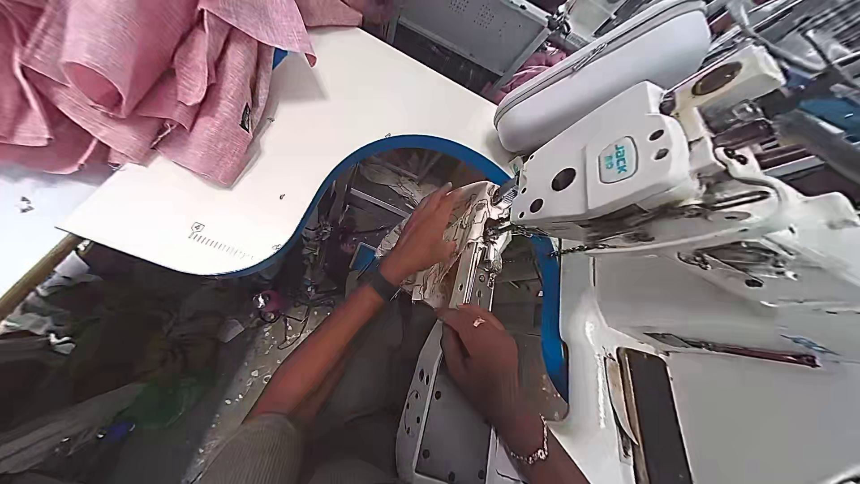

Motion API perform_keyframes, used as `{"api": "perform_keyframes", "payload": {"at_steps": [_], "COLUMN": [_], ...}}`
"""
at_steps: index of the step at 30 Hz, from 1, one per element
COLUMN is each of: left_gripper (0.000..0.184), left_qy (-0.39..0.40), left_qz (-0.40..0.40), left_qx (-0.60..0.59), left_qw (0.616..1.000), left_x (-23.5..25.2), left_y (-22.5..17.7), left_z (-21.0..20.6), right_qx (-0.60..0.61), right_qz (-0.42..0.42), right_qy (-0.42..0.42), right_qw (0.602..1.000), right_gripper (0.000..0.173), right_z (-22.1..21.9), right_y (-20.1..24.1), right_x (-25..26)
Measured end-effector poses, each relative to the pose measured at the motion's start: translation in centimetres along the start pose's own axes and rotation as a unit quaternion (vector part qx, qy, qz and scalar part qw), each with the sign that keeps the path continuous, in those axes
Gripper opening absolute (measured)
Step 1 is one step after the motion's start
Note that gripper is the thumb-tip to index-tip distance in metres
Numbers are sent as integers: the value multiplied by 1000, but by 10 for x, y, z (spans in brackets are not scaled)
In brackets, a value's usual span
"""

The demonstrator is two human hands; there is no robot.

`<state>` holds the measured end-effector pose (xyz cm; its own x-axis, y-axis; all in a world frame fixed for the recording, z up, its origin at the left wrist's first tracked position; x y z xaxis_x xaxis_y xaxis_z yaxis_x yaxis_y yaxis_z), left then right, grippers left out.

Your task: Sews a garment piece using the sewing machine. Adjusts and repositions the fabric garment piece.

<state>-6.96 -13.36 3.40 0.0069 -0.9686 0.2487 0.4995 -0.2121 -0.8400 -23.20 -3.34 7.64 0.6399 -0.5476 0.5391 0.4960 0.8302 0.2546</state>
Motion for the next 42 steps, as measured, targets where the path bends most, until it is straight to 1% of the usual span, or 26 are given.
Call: {"api": "perform_keyframes", "payload": {"at_steps": [1,2,4,7,9,11,12,14,17,18,20,21,22,23,24,25,27,29,31,32,33,35,37,38,40,42], "left_gripper": [96,88,35,30,30,26,21,20,81,82,46,29,22,22,23,26,32,41,30,23,21,26,26,23,27,35], "left_qy": [48,91,110,67,93,73,37,-52,-124,-142,-196,-238,-277,-318,-358,-386,-376,-237,-53,-13,-28,-170,-319,-345,-288,-147], "left_qz": [23,55,110,155,159,72,12,-54,32,87,190,219,233,233,220,204,205,297,369,365,351,318,293,296,329,373], "left_qx": [23,26,-40,-66,-7,7,-9,-72,-90,-101,-165,-229,-303,-364,-401,-421,-391,-280,-170,-141,-137,-215,-332,-360,-368,-314], "left_qw": [998,994,987,983,983,995,999,995,988,981,948,918,882,844,814,795,814,882,912,920,926,907,838,815,821,860], "left_x": [17,27,26,-5,-32,-48,-57,-76,-102,-110,-122,-121,-124,-134,-147,-167,-226,-291,-323,-327,-327,-324,-313,-308,-307,-314], "left_y": [23,45,78,83,58,-7,-43,-82,-31,-6,12,5,-8,-19,-27,-32,-34,-23,-16,-16,-18,-18,-9,-6,-4,-1], "left_z": [-27,-53,-75,-11,56,101,112,124,94,60,-8,-18,-10,7,33,65,117,147,153,152,150,145,136,132,122,117], "right_qx": [8,9,17,10,-30,-51,-46,-51,-25,9,66,79,91,102,118,133,176,173,172,169,152,102,62,61,66,67], "right_qz": [18,31,44,73,114,144,112,54,93,138,158,140,106,65,38,36,73,98,64,38,28,57,88,87,82,85], "right_qy": [14,25,33,33,77,214,283,294,212,158,101,98,127,194,238,247,231,202,215,219,205,156,154,163,167,159], "right_qw": [1000,999,998,997,990,965,951,953,972,978,980,982,982,973,963,959,954,959,959,960,966,981,982,981,980,981], "right_gripper": [24,25,24,27,36,46,38,16,22,19,16,17,27,52,72,77,58,30,23,23,25,31,37,38,39,38], "right_z": [-3,-3,-2,-4,-14,-23,-27,-28,30,45,46,34,21,13,11,17,34,40,29,20,10,-7,-15,-15,-14,-14], "right_y": [-2,-3,-4,-2,14,30,32,15,36,55,76,73,63,52,42,36,29,10,-12,-18,-20,-13,-5,-3,-4,-4], "right_x": [-1,-2,-2,-3,0,26,44,85,164,184,210,224,233,234,230,218,169,111,66,48,32,7,0,0,2,2]}}
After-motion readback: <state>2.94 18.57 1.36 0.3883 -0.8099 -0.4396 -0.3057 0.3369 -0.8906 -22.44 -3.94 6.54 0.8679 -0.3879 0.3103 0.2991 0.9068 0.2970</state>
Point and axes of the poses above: each hand's wrist, its own x-axis towards the middle knuckle, its own z-axis out of the back of the hand, y = z × x, the point moved 3 cm from there along x, towards the middle knuckle, and after that the axes turned 1 degree about x, right-handed, at the moved point
